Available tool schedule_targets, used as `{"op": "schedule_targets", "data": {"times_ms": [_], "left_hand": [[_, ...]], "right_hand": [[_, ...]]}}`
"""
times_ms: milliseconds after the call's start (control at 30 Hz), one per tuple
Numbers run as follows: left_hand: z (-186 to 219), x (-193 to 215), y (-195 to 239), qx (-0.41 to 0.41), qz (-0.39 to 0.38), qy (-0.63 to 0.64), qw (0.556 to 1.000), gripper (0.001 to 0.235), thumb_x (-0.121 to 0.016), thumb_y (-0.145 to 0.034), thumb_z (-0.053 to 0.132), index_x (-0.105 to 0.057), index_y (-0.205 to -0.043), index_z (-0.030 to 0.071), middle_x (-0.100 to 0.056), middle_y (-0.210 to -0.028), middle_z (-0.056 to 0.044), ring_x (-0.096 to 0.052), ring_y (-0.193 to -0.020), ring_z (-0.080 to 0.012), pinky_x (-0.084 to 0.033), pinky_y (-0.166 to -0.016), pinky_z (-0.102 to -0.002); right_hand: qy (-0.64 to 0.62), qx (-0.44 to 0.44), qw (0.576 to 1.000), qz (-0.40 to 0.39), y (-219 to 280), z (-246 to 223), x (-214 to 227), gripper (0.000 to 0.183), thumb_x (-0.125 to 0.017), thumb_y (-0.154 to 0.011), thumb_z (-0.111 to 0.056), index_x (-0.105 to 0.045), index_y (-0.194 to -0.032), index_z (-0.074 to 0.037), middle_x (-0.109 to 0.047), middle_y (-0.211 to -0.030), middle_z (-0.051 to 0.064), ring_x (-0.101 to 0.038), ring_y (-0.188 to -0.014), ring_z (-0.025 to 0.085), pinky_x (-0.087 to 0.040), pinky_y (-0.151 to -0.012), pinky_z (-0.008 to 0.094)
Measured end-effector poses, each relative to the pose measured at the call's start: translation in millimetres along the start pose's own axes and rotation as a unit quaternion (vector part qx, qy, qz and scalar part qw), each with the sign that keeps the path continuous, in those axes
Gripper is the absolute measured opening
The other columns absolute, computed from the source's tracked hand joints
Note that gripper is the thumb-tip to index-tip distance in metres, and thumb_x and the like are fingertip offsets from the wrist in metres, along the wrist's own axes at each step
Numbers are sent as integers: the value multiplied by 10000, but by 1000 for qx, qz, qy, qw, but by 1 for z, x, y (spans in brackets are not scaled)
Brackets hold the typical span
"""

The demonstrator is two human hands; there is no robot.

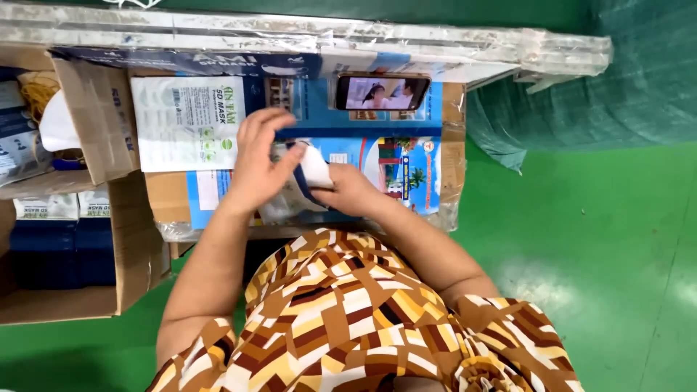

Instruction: The recorder is putting face masks into plastic bags and organizing them on a workspace.

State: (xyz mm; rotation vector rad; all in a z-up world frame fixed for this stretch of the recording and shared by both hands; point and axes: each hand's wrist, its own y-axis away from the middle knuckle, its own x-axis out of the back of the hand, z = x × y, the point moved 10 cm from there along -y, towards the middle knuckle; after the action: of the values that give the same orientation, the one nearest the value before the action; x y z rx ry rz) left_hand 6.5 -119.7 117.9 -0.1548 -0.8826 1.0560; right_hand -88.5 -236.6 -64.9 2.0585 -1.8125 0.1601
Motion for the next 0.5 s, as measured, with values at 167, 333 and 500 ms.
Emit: {"op": "schedule_targets", "data": {"times_ms": [167, 333, 500], "left_hand": [[-83, -46, 56, 158, -116, 154, 969, 138, -706, -996, 212, -687, -997, 75, -714, -1090, -55, -648, -1156, -250, -329, -1213, -533], [-11, -46, 32, 26, -144, 52, 988, 98, -740, -904, 186, -690, -920, 104, -706, -1010, -73, -621, -1131, -303, -284, -1160, -588], [-53, -48, 45, 94, -117, -65, 987, 148, -745, -960, 198, -667, -922, 77, -661, -974, -143, -582, -1029, -379, -383, -997, -521]], "right_hand": [[-178, -17, 984, 12, 4, -15, 19, 326, -743, -888, -196, -683, -1183, -71, -748, -1020, 132, -726, -918, 188, -557, -827, 339], [15, -11, 996, -87, 11, 17, -18, 228, -731, -950, -202, -729, -1145, -84, -724, -989, 138, -707, -912, 257, -552, -830, 362], [112, 52, 990, -68, 9, -30, 6, 314, -733, -972, -209, -681, -1255, -81, -684, -1080, 126, -671, -988, 326, -531, -868, 396]]}}
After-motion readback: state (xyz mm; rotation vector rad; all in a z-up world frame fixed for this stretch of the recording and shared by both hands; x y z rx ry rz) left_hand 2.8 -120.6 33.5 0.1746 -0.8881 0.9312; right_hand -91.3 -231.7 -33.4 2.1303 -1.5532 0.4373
